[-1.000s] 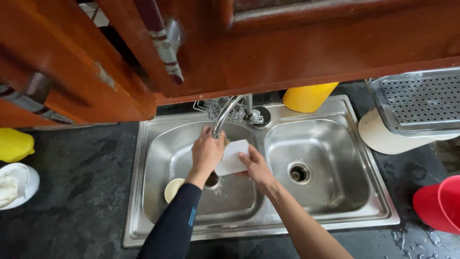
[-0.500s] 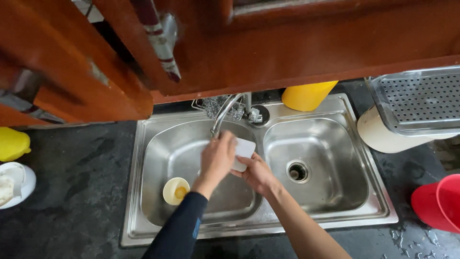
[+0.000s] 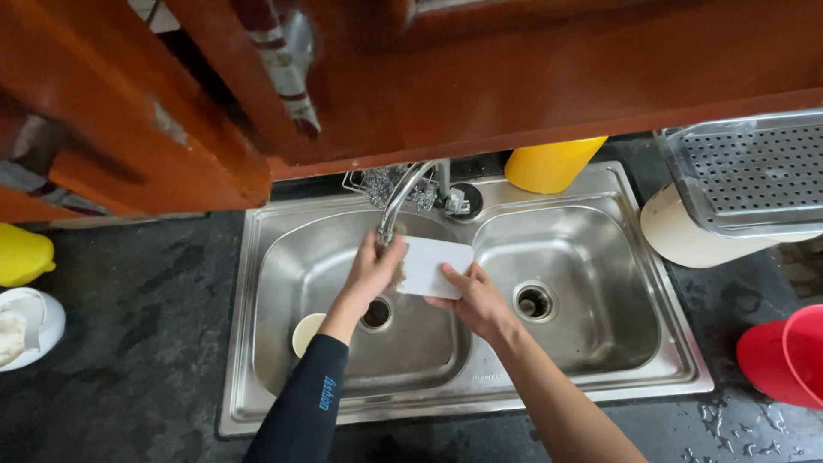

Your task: The recorder is cleaning large metal baking trays by scraping off burnt residue with a plastic scraper and then washing the scraper in a kitchen sink.

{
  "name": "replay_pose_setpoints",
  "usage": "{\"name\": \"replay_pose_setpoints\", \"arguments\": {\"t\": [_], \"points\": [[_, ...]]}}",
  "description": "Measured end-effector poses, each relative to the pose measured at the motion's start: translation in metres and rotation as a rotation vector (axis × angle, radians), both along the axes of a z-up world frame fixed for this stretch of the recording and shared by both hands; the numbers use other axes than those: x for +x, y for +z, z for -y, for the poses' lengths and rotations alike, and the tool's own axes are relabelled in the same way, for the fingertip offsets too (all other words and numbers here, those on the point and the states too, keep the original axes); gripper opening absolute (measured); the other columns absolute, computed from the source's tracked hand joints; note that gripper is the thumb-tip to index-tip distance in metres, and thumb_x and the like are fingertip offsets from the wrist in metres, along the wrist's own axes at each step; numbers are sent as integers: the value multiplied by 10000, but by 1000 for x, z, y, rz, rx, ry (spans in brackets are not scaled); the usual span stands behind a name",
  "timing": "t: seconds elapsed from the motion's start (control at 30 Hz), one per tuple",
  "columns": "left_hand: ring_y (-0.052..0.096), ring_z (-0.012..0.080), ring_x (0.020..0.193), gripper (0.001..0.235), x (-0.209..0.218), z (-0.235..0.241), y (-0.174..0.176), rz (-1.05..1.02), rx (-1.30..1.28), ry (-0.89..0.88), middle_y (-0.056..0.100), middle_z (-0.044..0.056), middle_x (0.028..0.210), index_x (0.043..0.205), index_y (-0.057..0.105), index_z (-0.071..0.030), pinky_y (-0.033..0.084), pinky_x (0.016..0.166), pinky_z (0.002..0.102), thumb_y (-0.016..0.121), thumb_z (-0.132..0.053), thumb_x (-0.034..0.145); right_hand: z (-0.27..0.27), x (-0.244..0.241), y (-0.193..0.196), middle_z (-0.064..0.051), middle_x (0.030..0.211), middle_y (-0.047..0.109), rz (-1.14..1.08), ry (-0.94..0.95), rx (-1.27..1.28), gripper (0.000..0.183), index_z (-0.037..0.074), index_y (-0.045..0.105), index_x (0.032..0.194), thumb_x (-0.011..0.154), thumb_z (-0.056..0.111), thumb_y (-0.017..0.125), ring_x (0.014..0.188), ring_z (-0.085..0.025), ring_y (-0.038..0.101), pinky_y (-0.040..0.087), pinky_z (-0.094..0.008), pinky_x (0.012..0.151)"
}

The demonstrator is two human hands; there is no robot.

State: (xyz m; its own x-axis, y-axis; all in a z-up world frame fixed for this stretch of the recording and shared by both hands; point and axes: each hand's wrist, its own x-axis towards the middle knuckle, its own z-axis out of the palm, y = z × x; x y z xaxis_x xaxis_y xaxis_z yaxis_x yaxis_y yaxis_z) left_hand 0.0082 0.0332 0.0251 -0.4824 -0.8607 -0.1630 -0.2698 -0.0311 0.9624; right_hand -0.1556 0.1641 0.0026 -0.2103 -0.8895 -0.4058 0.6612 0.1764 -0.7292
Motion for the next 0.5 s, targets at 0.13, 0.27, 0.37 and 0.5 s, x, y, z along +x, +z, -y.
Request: {"name": "replay_pose_setpoints", "arguments": {"t": [0.13, 0.27, 0.37, 0.5], "points": [[706, 165, 859, 419, 10, 7, -16, 316, -4, -68, 669, 21, 1001, 1272, 548, -104, 571, 738, 337, 686, -321, 941, -4, 0, -1, -139, 1258, 638, -60, 94, 1, 455, 51, 438, 1376, 976, 202, 594, 1105, -282, 687, 638, -434, 875], [679, 196, 656, 275, 10, 2, -17, 192, 113, 92, 700, 83, 793, 1022, 690, -23, 538, 554, 362, 686, -289, 954, -3, -2, -4, -151, 1260, 646, -127, 224, -7, 463, 66, 443, 1373, 971, 221, 611, 1096, -278, 699, 643, -427, 877], [663, 179, 640, 263, 10, 9, -36, 11, 353, 363, 701, 68, 797, 1009, 701, -25, 527, 523, 354, 671, -282, 961, -6, -2, -8, -141, 1263, 657, -204, 239, 1, 459, 78, 467, 1373, 971, 249, 611, 1102, -247, 699, 649, -408, 874], [661, 150, 666, 288, 18, 6, -13, -97, 355, 335, 706, 49, 824, 1050, 694, -53, 533, 534, 314, 634, -328, 988, -13, -6, -10, -111, 1264, 665, -227, 179, 78, 443, 84, 497, 1370, 976, 255, 602, 1115, -222, 696, 658, -385, 869]]}}
